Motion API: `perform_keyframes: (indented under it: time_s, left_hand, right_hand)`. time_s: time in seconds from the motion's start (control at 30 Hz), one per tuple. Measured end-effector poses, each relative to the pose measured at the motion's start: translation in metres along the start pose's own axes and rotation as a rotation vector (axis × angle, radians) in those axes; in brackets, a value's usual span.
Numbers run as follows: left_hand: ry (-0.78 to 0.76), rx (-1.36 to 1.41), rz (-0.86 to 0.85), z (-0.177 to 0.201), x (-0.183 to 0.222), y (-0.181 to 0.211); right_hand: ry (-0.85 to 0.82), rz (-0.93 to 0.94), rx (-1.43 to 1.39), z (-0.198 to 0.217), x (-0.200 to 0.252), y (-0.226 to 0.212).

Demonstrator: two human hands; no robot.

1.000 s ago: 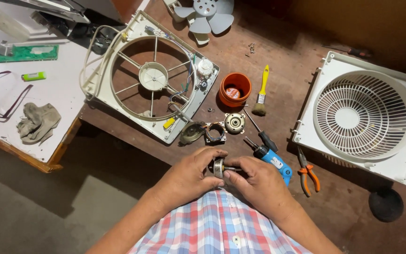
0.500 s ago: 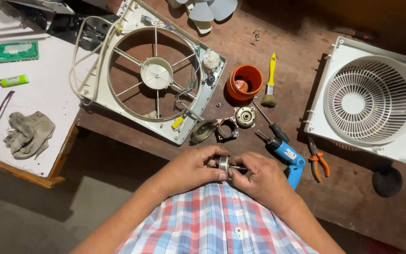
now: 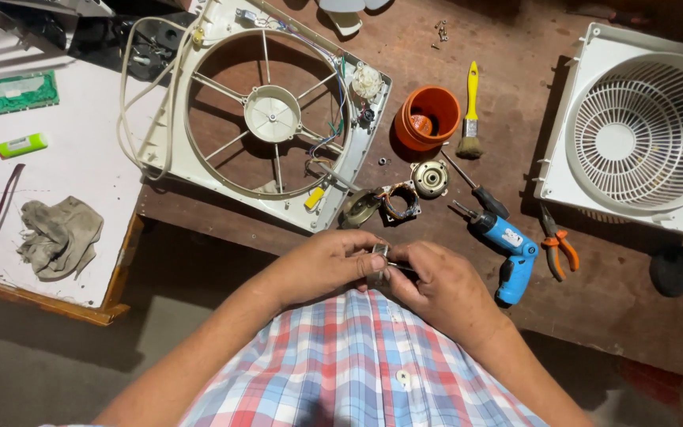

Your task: Disassembling a fan motor to inspect its internal components using various hand and power tools.

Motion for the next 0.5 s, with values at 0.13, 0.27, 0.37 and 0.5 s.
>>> perform_keyframes:
  time_s: [0.13,0.27,0.37,0.5]
  left_hand:
    - [-0.005,-0.007,-0.025,0.001,0.002,0.003]
    - [0.01,-0.096,-0.059,0.0,0.012,0.009]
    - [0.039,-0.21,-0.114,0.001,0.012,0.002]
    - [0.075,-0.331,-0.227,0.001,0.01,0.0]
  right_hand:
    - [-0.008,-0.026,0.019,-0.008,0.005,0.002]
    - [-0.04,-0.099,-0.023,-0.006,0.003,-0.004]
    - [-0.064,-0.186,-0.084,-0.011,0.004,0.005]
    - [-0.012,-0.261,-0.197,-0.02,0.003,0.011]
Point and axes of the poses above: each hand's wrist, its own x-axis away from the middle knuckle, its own z-axis out of the back of the hand, y = z × x, the point moved 1 cm from there along -x, towards the middle knuckle, and after that the axes turned 1 degree about -x, right-handed, at the moved point
